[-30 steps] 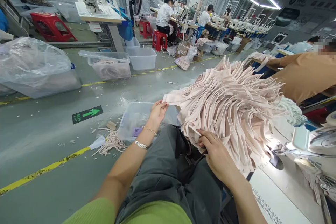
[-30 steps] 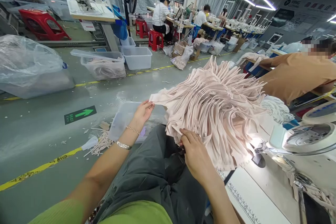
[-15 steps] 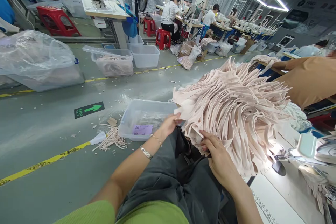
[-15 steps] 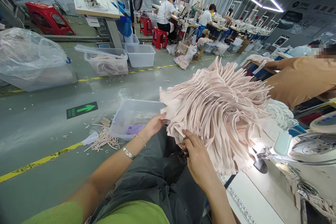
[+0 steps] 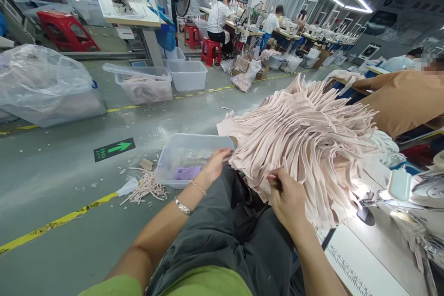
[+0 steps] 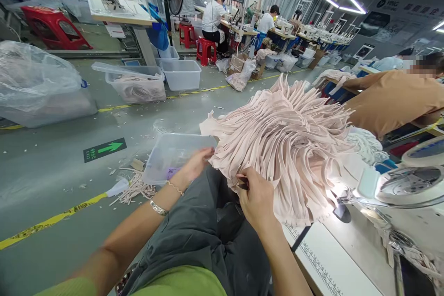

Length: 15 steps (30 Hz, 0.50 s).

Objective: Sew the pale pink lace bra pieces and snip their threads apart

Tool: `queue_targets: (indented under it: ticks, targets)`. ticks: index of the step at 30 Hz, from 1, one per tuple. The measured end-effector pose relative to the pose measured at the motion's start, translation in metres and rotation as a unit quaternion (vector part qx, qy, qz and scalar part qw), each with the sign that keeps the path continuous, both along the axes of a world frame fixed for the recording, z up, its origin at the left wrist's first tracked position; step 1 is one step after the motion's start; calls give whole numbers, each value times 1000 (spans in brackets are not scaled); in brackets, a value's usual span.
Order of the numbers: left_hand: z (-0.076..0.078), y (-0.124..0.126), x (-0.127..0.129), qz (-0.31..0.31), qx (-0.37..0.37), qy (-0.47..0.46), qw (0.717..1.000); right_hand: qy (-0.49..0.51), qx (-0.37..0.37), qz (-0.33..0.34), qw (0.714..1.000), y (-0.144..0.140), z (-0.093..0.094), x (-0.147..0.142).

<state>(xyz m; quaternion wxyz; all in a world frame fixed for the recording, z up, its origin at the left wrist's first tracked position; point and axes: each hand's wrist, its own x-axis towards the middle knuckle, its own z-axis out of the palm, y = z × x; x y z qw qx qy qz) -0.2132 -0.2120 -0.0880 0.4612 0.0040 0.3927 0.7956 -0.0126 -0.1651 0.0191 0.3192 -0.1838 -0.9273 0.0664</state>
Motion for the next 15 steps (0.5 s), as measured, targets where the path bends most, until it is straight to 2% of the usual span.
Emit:
queue_targets:
  ticks: [2, 5, 7, 10, 13, 15]
  targets:
    - [-14, 4, 8, -51, -9, -24, 998, -17, -12, -5, 1000, 1, -4, 4]
    - [-14, 7, 8, -57, 12, -46, 997, -37, -23, -10, 999, 2, -8, 10]
    - [-3, 8, 1, -16, 44, -48, 998, -43, -32, -22, 998, 1, -8, 12]
    - [22, 4, -9, 24, 94, -46, 994, -71, -19, -61, 995, -1, -5, 4]
    - [47, -2, -12, -25, 149, -41, 988, -134, 27, -83, 987, -5, 3, -16]
    - [57, -5, -14, -43, 198, -18, 979, -156, 31, -83, 984, -7, 8, -30]
